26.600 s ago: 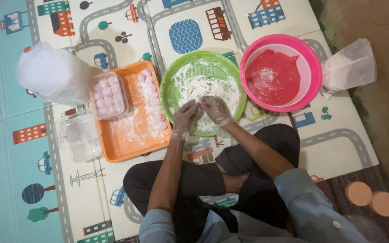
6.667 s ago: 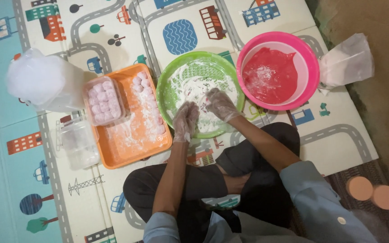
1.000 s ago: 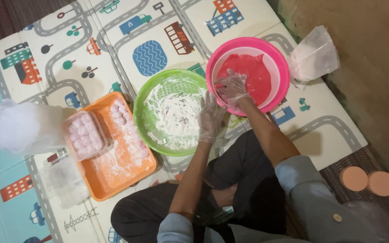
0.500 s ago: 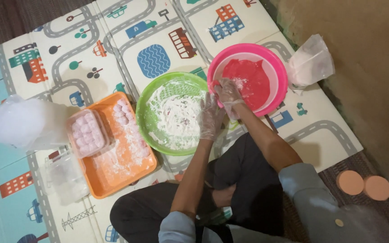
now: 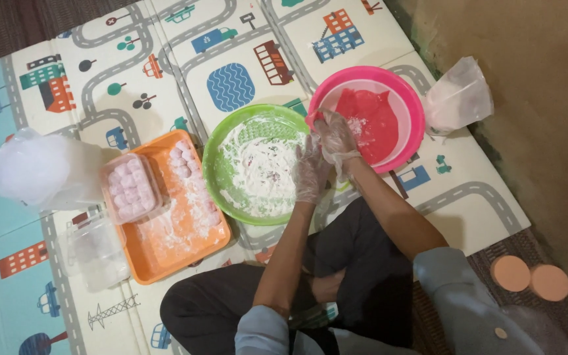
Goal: A person wearing gloves coats small pink dough balls in white powder and transfers them between trays and bowls.
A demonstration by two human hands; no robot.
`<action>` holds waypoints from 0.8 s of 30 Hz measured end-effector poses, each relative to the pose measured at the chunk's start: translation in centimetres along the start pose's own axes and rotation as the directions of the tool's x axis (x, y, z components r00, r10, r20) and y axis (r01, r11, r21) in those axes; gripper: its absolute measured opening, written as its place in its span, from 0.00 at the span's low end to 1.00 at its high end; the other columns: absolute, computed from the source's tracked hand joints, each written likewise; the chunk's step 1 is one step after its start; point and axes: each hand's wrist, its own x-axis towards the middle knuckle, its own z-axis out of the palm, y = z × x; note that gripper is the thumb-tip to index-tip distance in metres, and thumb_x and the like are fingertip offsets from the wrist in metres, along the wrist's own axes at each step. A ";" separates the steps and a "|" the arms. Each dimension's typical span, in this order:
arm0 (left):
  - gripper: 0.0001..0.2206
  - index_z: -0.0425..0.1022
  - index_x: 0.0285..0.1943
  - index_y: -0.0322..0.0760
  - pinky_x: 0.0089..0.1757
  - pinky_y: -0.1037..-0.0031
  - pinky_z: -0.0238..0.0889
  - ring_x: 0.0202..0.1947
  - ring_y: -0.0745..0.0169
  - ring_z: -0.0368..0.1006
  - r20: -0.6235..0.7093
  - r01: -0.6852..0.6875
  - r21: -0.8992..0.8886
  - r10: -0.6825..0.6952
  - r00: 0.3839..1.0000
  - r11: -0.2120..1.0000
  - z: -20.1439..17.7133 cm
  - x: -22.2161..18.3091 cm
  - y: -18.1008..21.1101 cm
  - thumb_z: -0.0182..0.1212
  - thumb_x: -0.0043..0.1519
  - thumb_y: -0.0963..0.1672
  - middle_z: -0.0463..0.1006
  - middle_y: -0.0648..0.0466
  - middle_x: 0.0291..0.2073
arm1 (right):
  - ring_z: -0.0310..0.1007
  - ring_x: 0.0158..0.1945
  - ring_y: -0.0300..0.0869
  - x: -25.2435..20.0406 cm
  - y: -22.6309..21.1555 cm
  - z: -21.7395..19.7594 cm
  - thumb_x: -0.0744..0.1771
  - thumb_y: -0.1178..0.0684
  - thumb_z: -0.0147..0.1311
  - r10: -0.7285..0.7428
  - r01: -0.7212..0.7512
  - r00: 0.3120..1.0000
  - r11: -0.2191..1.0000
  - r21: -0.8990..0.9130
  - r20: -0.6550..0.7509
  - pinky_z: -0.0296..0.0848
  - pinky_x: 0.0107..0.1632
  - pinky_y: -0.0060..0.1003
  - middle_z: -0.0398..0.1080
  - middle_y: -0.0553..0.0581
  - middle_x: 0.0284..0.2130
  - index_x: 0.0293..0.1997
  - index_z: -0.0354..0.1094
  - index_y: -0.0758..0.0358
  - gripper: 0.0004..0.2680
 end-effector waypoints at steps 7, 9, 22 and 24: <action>0.28 0.52 0.79 0.54 0.71 0.45 0.29 0.79 0.48 0.32 0.112 -0.037 0.184 0.017 0.994 0.982 1.6 1.4 -0.4 0.39 0.68 0.54 0.52 0.58 0.78 | 0.66 0.31 0.36 -2.6 -5.4 -0.3 0.66 0.54 0.48 -0.031 0.032 0.999 0.983 0.179 -0.012 0.68 0.38 0.35 0.68 0.47 0.26 0.37 0.74 0.56 0.07; 0.38 0.49 0.81 0.54 0.71 0.44 0.22 0.80 0.50 0.28 0.120 -0.013 0.202 -0.012 0.993 0.979 2.6 2.0 -0.7 0.54 0.61 0.58 0.48 0.61 0.79 | 0.63 0.28 0.32 -2.2 -5.1 0.2 0.67 0.55 0.48 -0.048 0.049 0.999 0.927 0.371 -0.013 0.64 0.35 0.28 0.66 0.45 0.23 0.32 0.71 0.55 0.06; 0.22 0.71 0.62 0.49 0.57 0.35 0.57 0.59 0.27 0.62 0.157 0.102 -0.913 -0.111 0.981 -0.396 1.1 -3.1 -9.1 0.56 0.64 0.57 0.70 0.51 0.62 | 0.77 0.46 0.60 -3.0 -6.0 6.7 0.66 0.64 0.52 -0.345 -0.209 0.873 0.374 0.904 0.345 0.67 0.35 0.40 0.71 0.75 0.48 0.39 0.69 0.74 0.03; 0.20 0.77 0.57 0.47 0.53 0.32 0.66 0.54 0.20 0.71 0.178 0.003 -0.544 -0.112 0.978 -0.839 0.8 -4.4 -11.0 0.56 0.64 0.57 0.76 0.48 0.58 | 0.75 0.40 0.57 -2.7 -3.1 7.7 0.65 0.63 0.56 -0.430 -0.041 0.839 0.563 0.826 0.335 0.69 0.35 0.42 0.67 0.80 0.54 0.39 0.69 0.77 0.05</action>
